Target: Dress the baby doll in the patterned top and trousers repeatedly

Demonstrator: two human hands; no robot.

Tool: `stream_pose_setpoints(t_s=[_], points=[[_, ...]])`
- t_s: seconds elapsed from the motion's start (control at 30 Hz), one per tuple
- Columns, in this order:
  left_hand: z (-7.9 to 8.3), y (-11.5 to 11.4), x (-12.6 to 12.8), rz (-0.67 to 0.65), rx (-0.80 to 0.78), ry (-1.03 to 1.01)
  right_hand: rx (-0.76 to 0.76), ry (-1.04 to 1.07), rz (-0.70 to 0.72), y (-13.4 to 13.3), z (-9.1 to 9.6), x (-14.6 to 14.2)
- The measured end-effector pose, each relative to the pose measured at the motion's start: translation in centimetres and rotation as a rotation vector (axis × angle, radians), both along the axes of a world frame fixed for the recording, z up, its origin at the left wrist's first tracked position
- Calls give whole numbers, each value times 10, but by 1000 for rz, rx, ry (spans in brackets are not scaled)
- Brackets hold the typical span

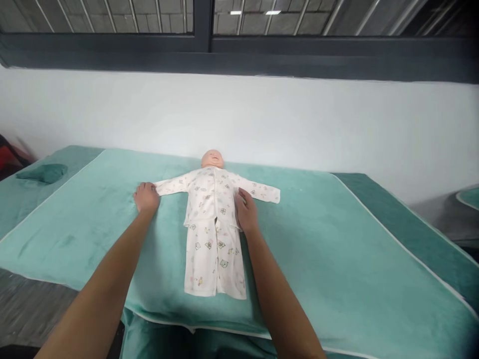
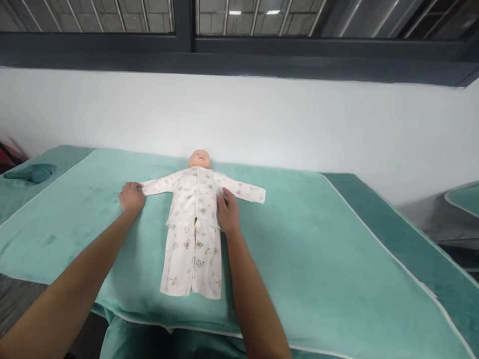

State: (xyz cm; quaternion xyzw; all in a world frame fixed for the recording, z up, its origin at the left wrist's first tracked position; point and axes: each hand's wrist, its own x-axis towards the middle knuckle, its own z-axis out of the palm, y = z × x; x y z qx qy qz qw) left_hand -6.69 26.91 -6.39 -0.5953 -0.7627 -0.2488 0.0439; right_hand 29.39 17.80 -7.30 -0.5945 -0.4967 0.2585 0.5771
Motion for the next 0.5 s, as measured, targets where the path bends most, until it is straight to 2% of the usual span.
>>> stream_pose_setpoints(t_s=[0.1, 0.17, 0.27, 0.33, 0.4, 0.5], points=[[0, -1, -1, -13, 8, -15, 75, -142, -151, 19, -8, 37], [1, -1, -1, -9, 11, -23, 29, -287, -176, 23, -11, 72], [1, 0, -1, -6, 15, -38, -49, -349, -229, 16, -12, 126], [0, 1, -2, -7, 25, -50, -118, -340, -326, 6, -13, 150], [-1, 1, -3, -8, 40, -68, -148, -321, -409, -3, -12, 160], [-2, -1, -4, -9, 85, -121, -38, -295, -404, -11, -9, 147]])
